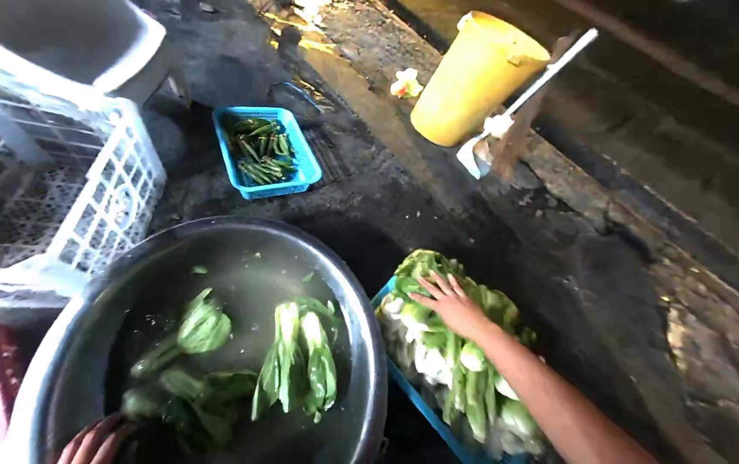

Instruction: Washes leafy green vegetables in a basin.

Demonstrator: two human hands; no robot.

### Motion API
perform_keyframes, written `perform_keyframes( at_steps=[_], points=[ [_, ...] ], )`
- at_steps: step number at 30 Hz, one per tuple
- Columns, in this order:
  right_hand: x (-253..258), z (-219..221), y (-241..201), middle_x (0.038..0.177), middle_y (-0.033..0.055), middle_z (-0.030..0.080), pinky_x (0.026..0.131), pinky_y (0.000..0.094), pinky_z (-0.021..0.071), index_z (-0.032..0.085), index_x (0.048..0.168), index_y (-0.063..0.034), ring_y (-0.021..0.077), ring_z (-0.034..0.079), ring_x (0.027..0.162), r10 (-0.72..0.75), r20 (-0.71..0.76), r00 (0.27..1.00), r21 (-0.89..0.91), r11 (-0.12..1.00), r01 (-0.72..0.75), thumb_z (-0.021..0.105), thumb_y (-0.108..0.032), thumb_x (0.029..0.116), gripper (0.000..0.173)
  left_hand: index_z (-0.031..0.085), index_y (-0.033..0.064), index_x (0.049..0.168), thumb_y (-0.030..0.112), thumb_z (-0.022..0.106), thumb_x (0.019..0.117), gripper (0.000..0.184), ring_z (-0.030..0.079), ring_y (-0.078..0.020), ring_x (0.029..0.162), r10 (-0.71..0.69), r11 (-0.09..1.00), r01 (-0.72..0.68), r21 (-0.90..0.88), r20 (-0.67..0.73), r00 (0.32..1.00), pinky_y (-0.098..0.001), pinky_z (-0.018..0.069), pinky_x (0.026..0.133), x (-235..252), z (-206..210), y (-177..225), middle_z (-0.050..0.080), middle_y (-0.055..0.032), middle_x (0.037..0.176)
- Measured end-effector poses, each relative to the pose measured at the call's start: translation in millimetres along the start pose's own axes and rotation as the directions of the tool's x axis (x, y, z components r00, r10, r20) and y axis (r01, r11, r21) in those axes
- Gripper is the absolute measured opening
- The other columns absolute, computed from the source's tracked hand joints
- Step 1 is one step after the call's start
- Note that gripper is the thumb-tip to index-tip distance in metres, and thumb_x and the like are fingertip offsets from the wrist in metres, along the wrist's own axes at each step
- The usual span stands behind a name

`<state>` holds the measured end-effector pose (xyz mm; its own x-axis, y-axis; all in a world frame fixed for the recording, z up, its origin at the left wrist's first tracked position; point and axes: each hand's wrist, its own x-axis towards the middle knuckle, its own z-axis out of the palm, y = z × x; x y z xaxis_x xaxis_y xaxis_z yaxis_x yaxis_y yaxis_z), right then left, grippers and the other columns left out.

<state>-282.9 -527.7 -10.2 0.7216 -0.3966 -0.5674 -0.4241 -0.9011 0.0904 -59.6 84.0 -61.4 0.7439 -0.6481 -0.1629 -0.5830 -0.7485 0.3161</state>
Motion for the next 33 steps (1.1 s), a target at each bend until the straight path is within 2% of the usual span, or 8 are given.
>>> perform_keyframes(
  at_steps=[3, 6, 10, 15, 20, 25, 29, 33],
  points=[
    [-4.5, -12.9, -36.2, 0.171, 0.0193, 0.017, 0.12, 0.0747, 0.0047, 0.036, 0.161, -0.0259, 0.0488, 0.007, 0.157, 0.087, -0.111, 0.99, 0.062, 0.995, -0.08, 0.053, 0.018, 0.0888, 0.087, 0.072, -0.0001, 0.114, 0.02, 0.06, 0.0976, 0.029, 0.057, -0.0516, 0.127, 0.017, 0.998, -0.02, -0.056, -0.05, 0.999, -0.0646, 0.0462, 0.102, 0.7, 2.5, -2.0, 0.064, -0.0267, 0.133],
    [-12.0, -38.9, -103.4, 0.162, 0.0197, 0.038, 0.116, 0.0618, 0.0374, 0.053, 0.151, -0.0157, 0.0432, 0.04, 0.147, 0.063, -0.372, 0.926, 0.253, 0.967, 0.036, 0.049, 0.014, 0.0931, 0.065, 0.072, -0.0029, 0.111, 0.015, 0.062, 0.0939, 0.026, 0.056, -0.0541, 0.126, 0.013, 0.994, -0.019, -0.11, -0.057, 0.998, -0.0669, 0.0462, 0.1, -0.5, 2.3, -1.7, 0.063, -0.029, 0.132],
    [6.6, -35.2, -204.4, 0.126, 0.0238, 0.066, 0.096, 0.061, 0.0523, 0.05, 0.148, -0.01, 0.0417, 0.067, 0.112, -0.033, 0.005, 0.999, 0.434, 0.9, 0.027, 0.047, -0.031, 0.1095, 0.044, 0.073, -0.0037, 0.11, 0.01, 0.062, 0.0947, 0.024, 0.059, -0.0516, 0.121, -0.126, 0.945, 0.088, -0.314, -0.103, 0.987, -0.0632, 0.045, 0.104, 21.5, -2.2, 17.3, 0.066, -0.0289, 0.125],
    [68.1, 55.6, -278.0, 0.149, 0.0272, 0.051, 0.112, 0.0557, 0.0438, 0.033, 0.157, -0.0012, 0.0413, 0.055, 0.134, 0.268, 0.129, 0.955, 0.76, 0.591, -0.269, 0.06, -0.046, 0.1025, 0.075, 0.061, -0.0014, 0.134, 0.019, 0.053, 0.1064, 0.035, 0.065, -0.034, 0.118, 0.018, 0.836, 0.177, -0.52, 0.348, 0.937, -0.051, 0.0497, 0.105, 126.0, -11.8, 108.4, 0.066, -0.0221, 0.127],
    [47.6, 92.4, -345.2, 0.157, 0.0303, 0.04, 0.122, 0.0471, 0.0324, 0.031, 0.155, 0.0096, 0.0382, 0.042, 0.147, 0.457, -0.042, 0.888, 0.903, 0.398, -0.162, 0.06, -0.023, 0.1039, 0.067, 0.003, 0.0075, 0.165, 0.053, 0.052, 0.1027, 0.091, 0.049, -0.044, 0.137, -0.158, 0.905, 0.376, -0.198, 0.663, 0.732, -0.0578, 0.0449, 0.108, 211.6, 33.9, 185.7, 0.031, -0.0271, 0.162],
    [36.9, 114.4, -308.7, 0.161, 0.022, 0.038, 0.123, 0.0545, 0.0288, 0.038, 0.16, -0.0161, 0.0384, 0.035, 0.15, 0.251, -0.085, 0.964, 0.658, 0.741, -0.135, 0.066, -0.025, 0.0965, 0.07, 0.029, 0.0059, 0.16, 0.027, 0.06, 0.1005, 0.07, 0.05, -0.0461, 0.136, -0.16, 0.964, 0.246, -0.099, 0.523, 0.837, -0.0591, 0.0482, 0.104, 197.8, 109.0, 184.3, 0.035, -0.0252, 0.161],
    [34.9, 103.9, -300.9, 0.163, 0.024, 0.034, 0.121, 0.0536, 0.0324, 0.035, 0.161, -0.0148, 0.0394, 0.036, 0.15, 0.362, 0.038, 0.931, 0.709, 0.646, -0.281, 0.075, -0.031, 0.0907, 0.083, 0.04, 0.0076, 0.156, 0.034, 0.064, 0.0995, 0.067, 0.047, -0.0399, 0.141, -0.028, 0.969, 0.152, -0.195, 0.525, 0.851, -0.0534, 0.0439, 0.112, 197.6, 106.5, 139.5, 0.033, -0.0235, 0.162],
    [30.6, 104.1, -314.8, 0.167, 0.0238, 0.024, 0.125, 0.0537, 0.0252, 0.026, 0.163, -0.0092, 0.0388, 0.026, 0.155, 0.289, 0.127, 0.949, 0.664, 0.686, -0.298, 0.063, -0.011, 0.0966, 0.076, 0.023, 0.0094, 0.163, 0.039, 0.046, 0.1094, 0.065, 0.054, -0.0368, 0.136, -0.145, 0.862, 0.313, -0.399, 0.397, 0.906, -0.0554, 0.0434, 0.111, 185.0, 101.5, 104.1, 0.048, -0.0217, 0.154]
  ],
)
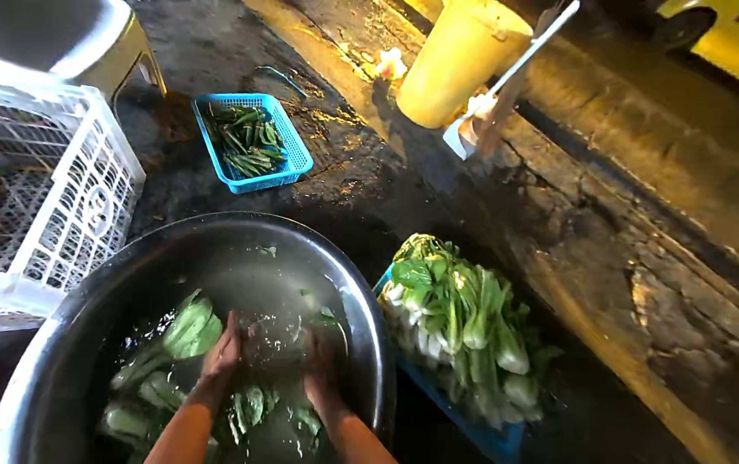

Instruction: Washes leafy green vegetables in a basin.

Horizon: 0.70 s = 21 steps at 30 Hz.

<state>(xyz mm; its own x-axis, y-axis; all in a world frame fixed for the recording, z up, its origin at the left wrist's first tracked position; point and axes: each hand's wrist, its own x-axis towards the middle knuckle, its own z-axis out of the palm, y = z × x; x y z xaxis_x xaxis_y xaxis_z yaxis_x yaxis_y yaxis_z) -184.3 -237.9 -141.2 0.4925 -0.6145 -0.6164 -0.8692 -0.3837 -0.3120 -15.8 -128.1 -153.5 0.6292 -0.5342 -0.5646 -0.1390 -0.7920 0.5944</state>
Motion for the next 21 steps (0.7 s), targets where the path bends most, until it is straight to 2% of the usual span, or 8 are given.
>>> perform_keyframes(
  at_steps=[3, 5, 8, 12, 14, 16, 18, 21],
  points=[
    [-3.7, -8.2, -7.2, 0.163, 0.0274, 0.03, 0.123, 0.0503, 0.031, 0.027, 0.16, 0.0015, 0.0383, 0.034, 0.151, 0.001, 0.028, 1.0, 0.1, 0.995, -0.004, 0.068, -0.009, 0.0933, 0.079, 0.023, 0.0076, 0.163, 0.045, 0.039, 0.1093, 0.067, 0.055, -0.0406, 0.135, -0.073, 0.986, 0.07, 0.152, 0.015, 0.997, -0.0603, 0.0431, 0.11, -1.3, -12.9, 2.1, 0.05, -0.0237, 0.152],
    [-3.6, -19.2, -3.4, 0.158, 0.0297, 0.038, 0.121, 0.0485, 0.0344, 0.031, 0.156, 0.0075, 0.0388, 0.041, 0.147, -0.06, -0.076, 0.995, 0.268, 0.96, 0.079, 0.074, -0.007, 0.0899, 0.08, 0.042, -0.0009, 0.152, 0.035, 0.053, 0.1063, 0.059, 0.056, -0.0439, 0.132, -0.113, 0.986, 0.102, 0.134, 0.071, 0.991, -0.0609, 0.0436, 0.108, 2.7, -24.5, 11.9, 0.055, -0.0284, 0.143],
    [-12.5, -52.9, 7.1, 0.151, 0.029, 0.047, 0.117, 0.0461, 0.0398, 0.04, 0.15, 0.0074, 0.0373, 0.049, 0.14, -0.163, -0.171, 0.972, 0.407, 0.886, 0.221, 0.077, 0.002, 0.0828, 0.078, 0.038, -0.0075, 0.15, 0.025, 0.072, 0.097, 0.071, 0.052, -0.0444, 0.135, -0.06, 0.998, 0.059, 0.011, 0.146, 0.987, -0.0563, 0.0391, 0.114, -10.6, -50.1, 29.2, 0.053, -0.0321, 0.143],
    [-36.5, -111.3, 14.7, 0.149, 0.0241, 0.052, 0.117, 0.0459, 0.0401, 0.046, 0.15, 0.001, 0.033, 0.052, 0.138, -0.266, -0.022, 0.964, 0.193, 0.945, 0.265, 0.076, -0.007, 0.0894, 0.068, 0.05, -0.0037, 0.143, 0.027, 0.077, 0.0928, 0.065, 0.059, -0.0437, 0.125, 0.094, 0.992, -0.11, 0.065, 0.212, 0.973, -0.0583, 0.0445, 0.108, -51.5, -89.2, 52.4, 0.061, -0.0291, 0.132],
    [-45.4, -133.0, 15.1, 0.161, 0.0193, 0.04, 0.12, 0.0488, 0.0363, 0.051, 0.149, -0.0035, 0.0334, 0.044, 0.146, -0.266, 0.013, 0.964, -0.055, 0.962, 0.266, 0.075, -0.017, 0.0915, 0.064, 0.052, -0.0016, 0.142, 0.031, 0.077, 0.0931, 0.064, 0.061, -0.0427, 0.122, 0.163, 0.977, -0.185, 0.104, 0.19, 0.968, -0.0585, 0.046, 0.106, -78.9, -106.1, 60.0, 0.062, -0.028, 0.131],
    [-56.0, -146.5, 14.8, 0.159, 0.0194, 0.042, 0.116, 0.0529, 0.0399, 0.058, 0.144, -0.0064, 0.0368, 0.046, 0.142, -0.319, 0.018, 0.948, -0.165, 0.934, 0.317, 0.075, -0.015, 0.0908, 0.057, 0.053, 0.0022, 0.142, 0.034, 0.077, 0.093, 0.063, 0.062, -0.0428, 0.12, 0.191, 0.97, -0.208, 0.129, 0.129, 0.973, -0.06, 0.0481, 0.103, -103.5, -117.3, 61.3, 0.061, -0.0266, 0.133],
    [-62.3, -153.6, 16.0, 0.146, 0.0209, 0.054, 0.11, 0.0525, 0.0459, 0.062, 0.136, -0.006, 0.0362, 0.055, 0.133, -0.419, 0.037, 0.907, -0.107, 0.901, 0.421, 0.076, -0.006, 0.0868, 0.051, 0.055, 0.0046, 0.142, 0.035, 0.076, 0.0933, 0.061, 0.063, -0.0427, 0.119, 0.206, 0.97, -0.21, 0.119, 0.044, 0.977, -0.0609, 0.0495, 0.101, -122.2, -123.3, 55.3, 0.059, -0.0252, 0.136],
    [-60.1, -150.1, 16.3, 0.139, 0.022, 0.058, 0.113, 0.0481, 0.0441, 0.063, 0.133, -0.0054, 0.034, 0.054, 0.132, -0.508, 0.069, 0.859, 0.034, 0.861, 0.507, 0.074, 0.001, 0.0844, 0.051, 0.059, 0.0074, 0.139, 0.03, 0.074, 0.0945, 0.052, 0.064, -0.042, 0.116, 0.194, 0.976, -0.19, 0.105, -0.034, 0.98, -0.0619, 0.0507, 0.097, -136.6, -120.7, 41.0, 0.059, -0.0232, 0.137]
  ],
)
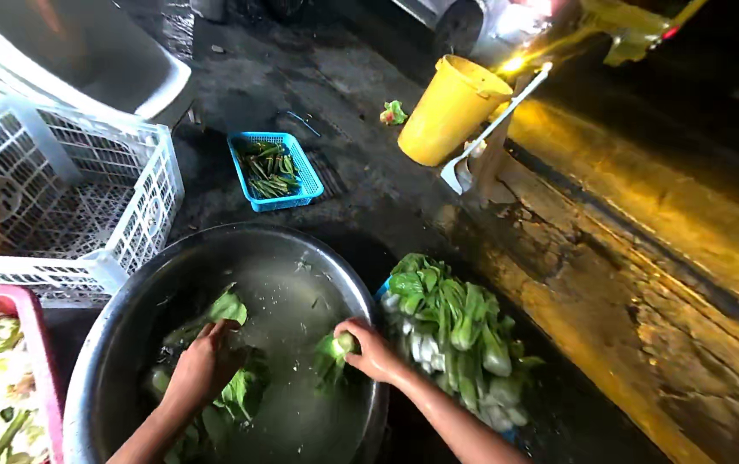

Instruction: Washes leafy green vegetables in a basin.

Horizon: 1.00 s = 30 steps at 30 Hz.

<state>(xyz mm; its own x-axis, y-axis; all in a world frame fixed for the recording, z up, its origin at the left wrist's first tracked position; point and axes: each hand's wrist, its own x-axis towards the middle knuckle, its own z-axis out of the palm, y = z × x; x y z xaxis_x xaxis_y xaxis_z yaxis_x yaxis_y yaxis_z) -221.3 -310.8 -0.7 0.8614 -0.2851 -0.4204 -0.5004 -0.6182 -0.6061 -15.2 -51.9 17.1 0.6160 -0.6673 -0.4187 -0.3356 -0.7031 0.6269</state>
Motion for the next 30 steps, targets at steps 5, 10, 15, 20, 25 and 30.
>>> perform_keyframes(
  at_steps=[5, 10, 15, 20, 25, 30],
  points=[
    [33.2, 38.4, -14.7, 0.151, 0.0209, 0.048, 0.111, 0.0587, 0.0427, 0.064, 0.138, -0.014, 0.04, 0.046, 0.139, 0.177, 0.168, 0.97, -0.35, 0.93, -0.109, 0.073, -0.017, 0.0899, 0.049, 0.061, 0.012, 0.139, 0.027, 0.072, 0.0951, 0.047, 0.064, -0.0387, 0.119, -0.004, 1.0, 0.003, 0.017, 0.096, 0.995, -0.0592, 0.051, 0.1, -12.4, 22.4, -12.8, 0.059, -0.0186, 0.141],
    [42.0, 50.3, -39.2, 0.132, 0.0247, 0.062, 0.104, 0.0604, 0.0457, 0.067, 0.124, 0.0007, 0.0417, 0.059, 0.124, 0.196, 0.245, 0.95, -0.392, 0.916, -0.088, 0.056, -0.007, 0.1003, 0.028, 0.063, 0.0082, 0.135, 0.027, 0.074, 0.0943, 0.046, 0.064, -0.0377, 0.119, 0.032, 0.999, -0.027, -0.036, 0.133, 0.991, -0.0565, 0.0505, 0.101, -27.1, 28.3, -31.1, 0.06, -0.0205, 0.137],
    [35.4, 36.2, -16.9, 0.121, 0.0234, 0.066, 0.094, 0.0524, 0.054, 0.062, 0.128, 0.0006, 0.0353, 0.068, 0.105, 0.319, 0.257, 0.912, -0.226, 0.938, -0.264, 0.058, -0.016, 0.1038, 0.029, 0.064, 0.0082, 0.133, 0.026, 0.075, 0.0943, 0.044, 0.062, -0.0382, 0.121, -0.145, 0.981, 0.157, -0.114, 0.104, 0.984, -0.0576, 0.0487, 0.103, -22.7, 32.3, -43.1, 0.06, -0.021, 0.138],
    [32.1, 80.3, 18.1, 0.168, 0.0288, 0.011, 0.12, 0.0651, 0.0279, 0.027, 0.164, -0.0196, 0.0499, 0.019, 0.153, 0.36, 0.257, 0.897, -0.231, 0.924, -0.304, 0.082, -0.039, 0.0854, 0.098, 0.062, 0.0087, 0.135, 0.028, 0.073, 0.0961, 0.044, 0.063, -0.0393, 0.119, -0.142, 0.978, 0.167, -0.126, 0.186, 0.972, -0.0588, 0.0489, 0.102, -14.9, 45.2, -40.4, 0.062, -0.0224, 0.134],
    [16.7, 103.4, -38.0, 0.154, 0.0292, 0.044, 0.108, 0.0674, 0.0418, 0.057, 0.143, -0.0003, 0.0501, 0.049, 0.135, 0.415, 0.405, 0.815, -0.459, 0.863, -0.211, 0.064, -0.001, 0.0933, 0.05, 0.062, 0.0079, 0.135, 0.027, 0.073, 0.0958, 0.045, 0.066, -0.0369, 0.114, -0.098, 0.981, 0.13, -0.142, 0.214, 0.972, -0.0566, 0.0509, 0.099, -14.5, 48.6, -42.6, 0.064, -0.0209, 0.131],
    [10.3, 48.7, -49.9, 0.137, 0.019, 0.064, 0.11, 0.0583, 0.0428, 0.073, 0.121, -0.0018, 0.0367, 0.059, 0.13, 0.154, 0.224, 0.962, -0.355, 0.933, -0.066, 0.051, -0.02, 0.1071, 0.031, 0.062, 0.0068, 0.134, 0.028, 0.074, 0.0955, 0.046, 0.065, -0.0398, 0.115, -0.122, 0.975, 0.149, -0.167, 0.167, 0.978, -0.0586, 0.0503, 0.099, -15.2, 41.2, -49.0, 0.063, -0.0238, 0.13]
  ],
)
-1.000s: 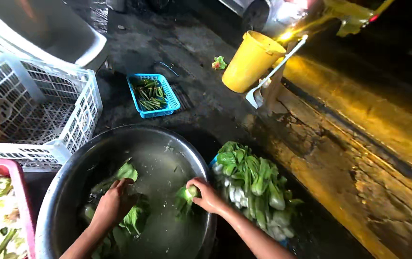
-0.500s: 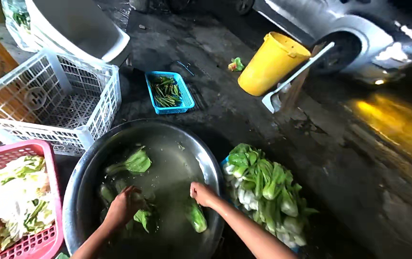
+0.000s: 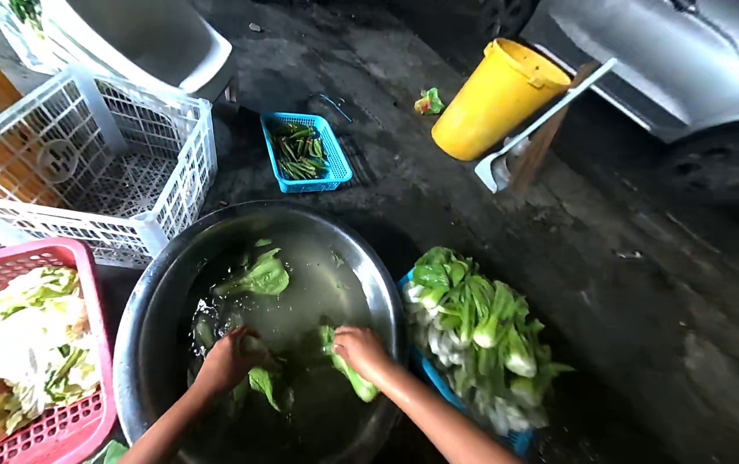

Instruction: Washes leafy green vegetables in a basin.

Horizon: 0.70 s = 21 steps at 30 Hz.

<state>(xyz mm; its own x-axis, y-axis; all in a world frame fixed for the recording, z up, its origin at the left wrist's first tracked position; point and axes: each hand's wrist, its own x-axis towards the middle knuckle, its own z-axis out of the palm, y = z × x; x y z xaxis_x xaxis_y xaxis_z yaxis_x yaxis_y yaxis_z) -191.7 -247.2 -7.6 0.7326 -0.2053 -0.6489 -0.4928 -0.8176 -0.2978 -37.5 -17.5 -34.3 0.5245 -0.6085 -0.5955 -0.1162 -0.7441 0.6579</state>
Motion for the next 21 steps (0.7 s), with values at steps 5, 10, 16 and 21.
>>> perform_keyframes(
  at_steps=[5, 10, 16, 21],
  points=[
    [-54.8, -88.8, -2.6, 0.114, 0.0179, 0.072, 0.095, 0.0492, 0.0555, 0.07, 0.123, -0.002, 0.0298, 0.071, 0.102, 0.028, -0.206, 0.978, 0.243, 0.97, 0.023, 0.05, -0.019, 0.1081, 0.03, 0.063, 0.0066, 0.133, 0.026, 0.074, 0.0955, 0.043, 0.065, -0.0402, 0.114, -0.002, 1.0, 0.002, 0.008, -0.041, 0.999, -0.0588, 0.0504, 0.098, -1.5, -7.1, 4.6, 0.062, -0.0239, 0.131],
    [-64.0, -158.6, -0.4, 0.098, 0.0122, 0.072, 0.08, 0.0364, 0.0583, 0.069, 0.118, -0.0025, 0.0181, 0.07, 0.083, 0.128, -0.4, 0.907, 0.285, 0.958, -0.01, 0.05, -0.016, 0.109, 0.025, 0.063, 0.0062, 0.133, 0.026, 0.074, 0.095, 0.044, 0.063, -0.042, 0.118, 0.003, 0.999, 0.0, 0.052, -0.056, 0.998, -0.0617, 0.0487, 0.099, -2.4, -9.9, 4.8, 0.061, -0.024, 0.134],
    [45.8, -61.8, 53.3, 0.138, 0.0301, 0.057, 0.097, 0.061, 0.0507, 0.039, 0.155, -0.0041, 0.045, 0.062, 0.118, 0.367, 0.022, 0.93, 0.426, 0.838, -0.341, 0.064, -0.042, 0.101, 0.07, 0.062, 0.0069, 0.135, 0.027, 0.074, 0.0957, 0.046, 0.061, -0.0403, 0.123, -0.009, 0.998, 0.012, 0.067, -0.036, 0.999, -0.0595, 0.0472, 0.103, -3.3, -6.1, 5.2, 0.059, -0.0228, 0.138],
    [76.7, 34.1, 35.8, 0.14, 0.0289, 0.058, 0.109, 0.0538, 0.0445, 0.055, 0.142, 0.0026, 0.0404, 0.059, 0.129, 0.529, -0.07, 0.846, 0.611, 0.693, -0.383, 0.047, -0.018, 0.1097, 0.039, 0.063, 0.0062, 0.133, 0.025, 0.075, 0.0945, 0.045, 0.061, -0.0381, 0.123, -0.008, 1.0, 0.009, 0.012, -0.049, 0.999, -0.0561, 0.0477, 0.104, -10.6, -3.4, -2.9, 0.059, -0.0223, 0.138]
  ],
)
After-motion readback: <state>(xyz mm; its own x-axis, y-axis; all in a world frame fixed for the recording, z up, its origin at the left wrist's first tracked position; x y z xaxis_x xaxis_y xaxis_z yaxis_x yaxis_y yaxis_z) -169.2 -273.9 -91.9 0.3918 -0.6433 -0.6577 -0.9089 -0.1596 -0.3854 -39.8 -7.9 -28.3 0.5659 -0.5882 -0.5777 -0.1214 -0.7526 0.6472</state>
